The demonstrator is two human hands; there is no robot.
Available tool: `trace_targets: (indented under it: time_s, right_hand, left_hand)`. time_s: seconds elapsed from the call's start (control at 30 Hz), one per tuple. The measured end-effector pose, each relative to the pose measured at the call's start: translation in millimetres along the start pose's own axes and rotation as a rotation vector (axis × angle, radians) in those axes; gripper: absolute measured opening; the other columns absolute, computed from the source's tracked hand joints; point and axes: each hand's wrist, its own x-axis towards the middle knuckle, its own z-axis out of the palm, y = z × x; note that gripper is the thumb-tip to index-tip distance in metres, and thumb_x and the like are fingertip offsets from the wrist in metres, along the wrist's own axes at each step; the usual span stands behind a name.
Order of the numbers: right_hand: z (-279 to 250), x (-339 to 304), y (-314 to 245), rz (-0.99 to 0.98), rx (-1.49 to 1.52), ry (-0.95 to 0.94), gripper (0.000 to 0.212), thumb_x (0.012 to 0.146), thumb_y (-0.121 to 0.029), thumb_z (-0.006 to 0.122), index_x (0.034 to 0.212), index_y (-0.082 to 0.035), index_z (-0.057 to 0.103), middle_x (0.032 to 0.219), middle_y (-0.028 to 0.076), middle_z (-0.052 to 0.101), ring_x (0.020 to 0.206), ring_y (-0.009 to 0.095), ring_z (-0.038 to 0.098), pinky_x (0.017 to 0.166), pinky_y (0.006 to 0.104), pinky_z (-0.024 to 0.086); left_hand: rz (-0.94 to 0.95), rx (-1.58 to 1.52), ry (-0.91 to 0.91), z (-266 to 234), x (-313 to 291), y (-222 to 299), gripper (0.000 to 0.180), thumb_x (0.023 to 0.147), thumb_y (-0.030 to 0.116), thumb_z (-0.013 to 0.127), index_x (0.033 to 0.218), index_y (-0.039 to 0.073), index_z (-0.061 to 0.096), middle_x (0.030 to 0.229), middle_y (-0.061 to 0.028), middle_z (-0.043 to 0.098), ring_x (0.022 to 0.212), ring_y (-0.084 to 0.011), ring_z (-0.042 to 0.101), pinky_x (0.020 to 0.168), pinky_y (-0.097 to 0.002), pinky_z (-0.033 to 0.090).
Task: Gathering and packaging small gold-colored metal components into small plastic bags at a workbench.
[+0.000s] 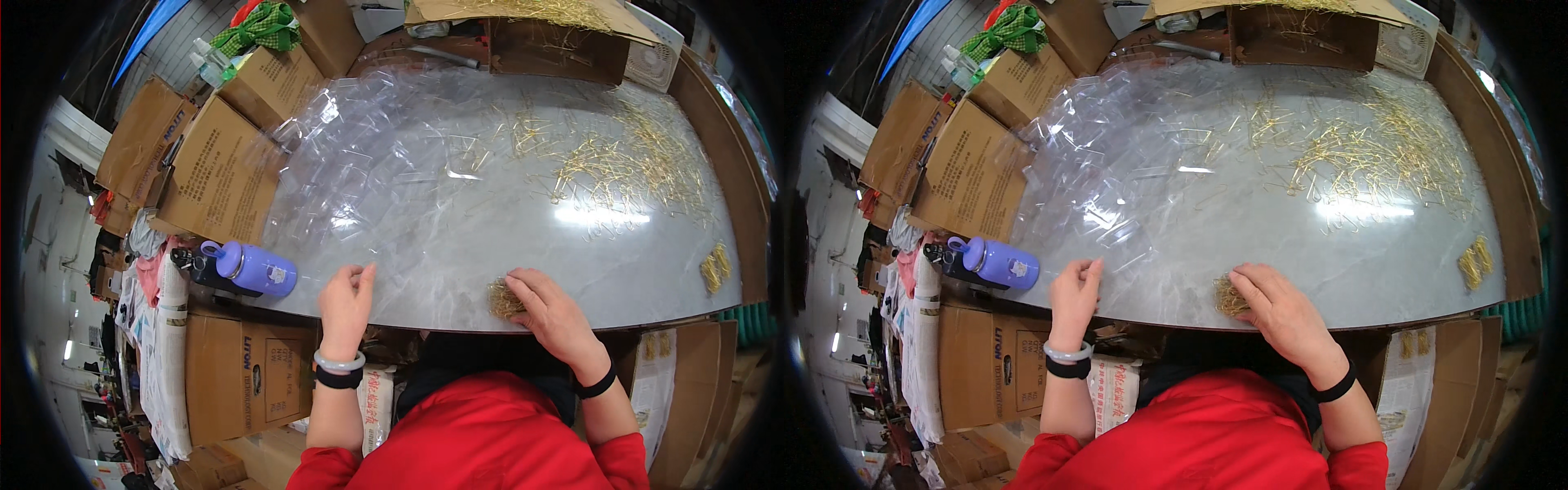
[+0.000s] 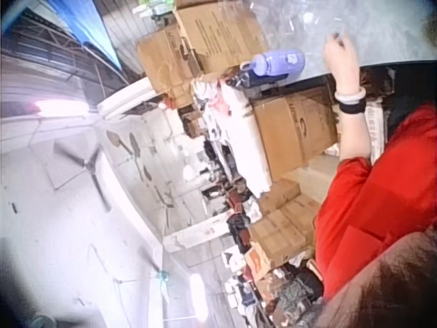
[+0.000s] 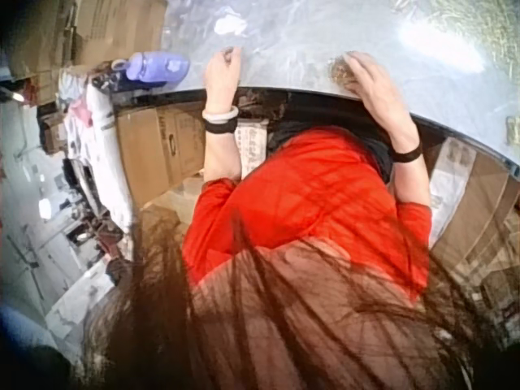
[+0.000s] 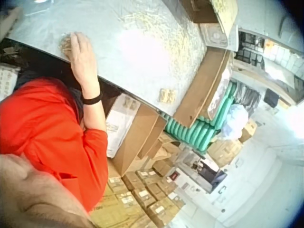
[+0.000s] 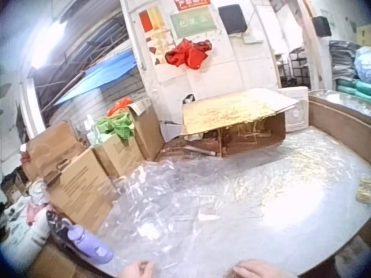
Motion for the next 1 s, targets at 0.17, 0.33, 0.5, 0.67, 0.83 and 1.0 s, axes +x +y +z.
trace_targets:
  time_s: [0.17,0.33,0.5,0.67,0.83,1.0]
  right_hand:
    - [-3.0,-3.0,1.6,0.029,-0.011,0.029,0.057,0.078,-0.009,0.076,0.131,-0.001,0.056,0.129,0.016,0.059,0.123,0.037,0.057,0.104,0.0447,0.049]
    - [3.2,-6.1,4.8,0.016,-0.088,0.010,0.044,0.082,0.003,0.065,0.126,-0.001,0.061,0.128,0.012,0.062,0.125,0.033,0.057,0.109,0.0436,0.047]
    - [7.2,-6.0,2.8,0.024,-0.104,0.045,0.044,0.080,0.006,0.060,0.124,-0.002,0.063,0.127,0.012,0.063,0.125,0.032,0.058,0.107,0.0433,0.049]
    - [5.6,-7.7,2.5,0.032,-0.122,0.065,0.044,0.079,0.006,0.060,0.122,-0.001,0.063,0.126,0.012,0.062,0.124,0.033,0.058,0.104,0.0429,0.051]
    - [6.5,-0.7,-4.4,0.046,-0.113,0.016,0.047,0.077,0.007,0.059,0.123,-0.002,0.062,0.128,0.012,0.061,0.126,0.034,0.056,0.105,0.0425,0.049]
    - [11.7,1.2,-12.6,0.026,-0.071,-0.024,0.046,0.079,0.006,0.057,0.124,-0.001,0.062,0.128,0.013,0.061,0.128,0.035,0.055,0.108,0.0431,0.047]
  left_hand:
    - [0.080,0.081,-0.028,18.5,-0.3,11.4,0.031,0.099,0.024,0.065,0.100,-0.007,0.067,0.079,-0.0129,0.071,0.065,-0.0159,0.067,0.057,-0.0283,0.053]
    - [-0.344,-1.089,-0.249,38.0,-32.6,45.9,0.014,0.103,0.013,0.056,0.103,-0.001,0.053,0.108,-0.0216,0.068,0.090,-0.0287,0.072,0.082,-0.0391,0.061]
    - [-0.317,-1.370,-0.418,62.3,-49.3,78.8,0.011,0.105,0.011,0.053,0.103,0.002,0.049,0.123,-0.0260,0.062,0.114,-0.0343,0.066,0.097,-0.0458,0.057]
    - [-0.388,-1.244,-0.744,16.4,-81.2,58.9,0.009,0.104,0.006,0.052,0.096,0.002,0.049,0.131,-0.0273,0.058,0.120,-0.0365,0.063,0.086,-0.0472,0.063]
    - [-0.615,-1.187,-1.000,19.8,-121.5,19.0,0.010,0.104,0.002,0.050,0.094,0.001,0.050,0.130,-0.0280,0.057,0.122,-0.0372,0.062,0.096,-0.0459,0.059]
    - [-0.627,-1.410,-0.859,48.5,-121.0,29.6,0.009,0.106,0.007,0.051,0.099,0.001,0.050,0.127,-0.0248,0.058,0.122,-0.0371,0.061,0.106,-0.0487,0.052]
